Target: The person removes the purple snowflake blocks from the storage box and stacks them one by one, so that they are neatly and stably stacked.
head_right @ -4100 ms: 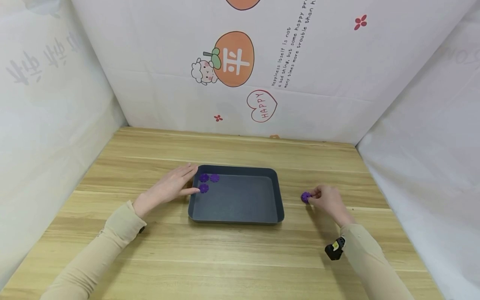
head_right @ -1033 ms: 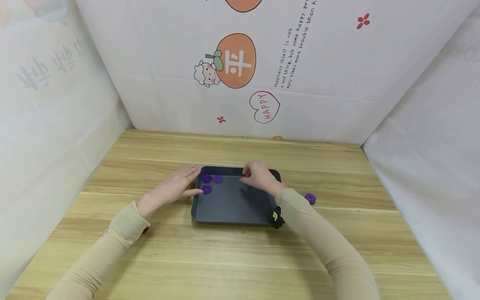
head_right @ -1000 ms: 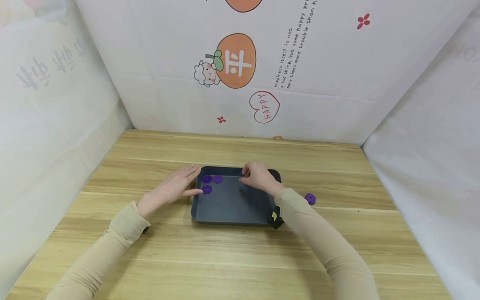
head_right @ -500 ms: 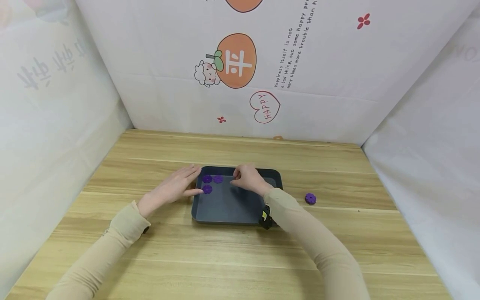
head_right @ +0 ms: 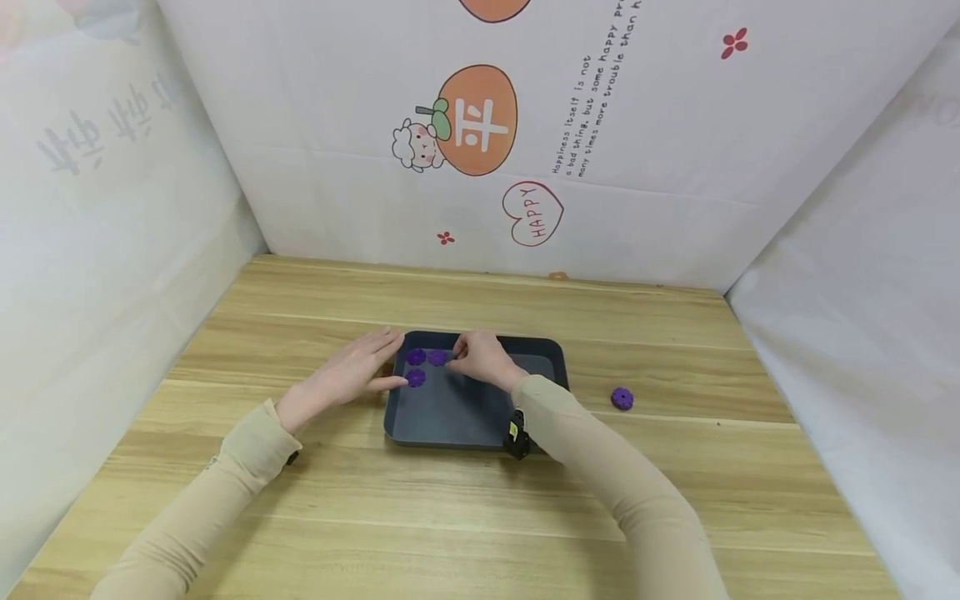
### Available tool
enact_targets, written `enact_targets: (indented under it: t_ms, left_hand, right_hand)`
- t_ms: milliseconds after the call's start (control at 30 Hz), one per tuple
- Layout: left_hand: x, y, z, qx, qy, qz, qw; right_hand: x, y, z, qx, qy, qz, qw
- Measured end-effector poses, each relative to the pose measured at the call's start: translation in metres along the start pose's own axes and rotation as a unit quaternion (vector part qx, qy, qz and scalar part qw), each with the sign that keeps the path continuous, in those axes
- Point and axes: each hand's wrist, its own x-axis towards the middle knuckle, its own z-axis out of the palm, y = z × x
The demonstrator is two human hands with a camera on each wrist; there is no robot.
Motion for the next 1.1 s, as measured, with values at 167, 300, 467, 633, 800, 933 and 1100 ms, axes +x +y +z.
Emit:
enact_targets:
  t_ms: [167, 300, 467, 633, 800, 933, 1100]
  left_hand:
    - [0.0, 0.001, -0.001, 0.002, 0.008, 0.004, 1.0]
    - [0.0, 0.0, 0.002, 0.007, 0.015, 0.008, 0.9998]
    - [0.0, 0.001, 0.002, 0.006, 0.015, 0.01, 0.9998]
    - [0.0, 0.0, 0.001, 0.003, 0.022, 0.011, 0.9997]
    - [-0.001, 0.0, 0.001, 0.008, 0.02, 0.012, 0.9997]
    - [-0.001, 0.001, 0.0, 0.001, 0.016, 0.007, 0.9998]
    - [-0.001, 0.001, -0.001, -0.001, 0.013, 0.005, 0.9999]
  right_hand:
    - [0.006, -0.006, 0.007, 0.002, 0.017, 0.019, 0.9997]
    - [0.01, -0.011, 0.012, -0.001, 0.028, 0.034, 0.999]
    - [0.013, -0.014, 0.016, -0.015, 0.032, 0.053, 0.998]
    - [0.016, -0.018, 0.017, -0.035, 0.031, 0.058, 0.9973]
    - [0.017, -0.021, 0.016, -0.053, 0.023, 0.052, 0.997]
    - [0.017, -0.022, 0.016, -0.069, 0.018, 0.044, 0.9965]
    - [0.017, -0.024, 0.016, -0.086, 0.012, 0.04, 0.9954]
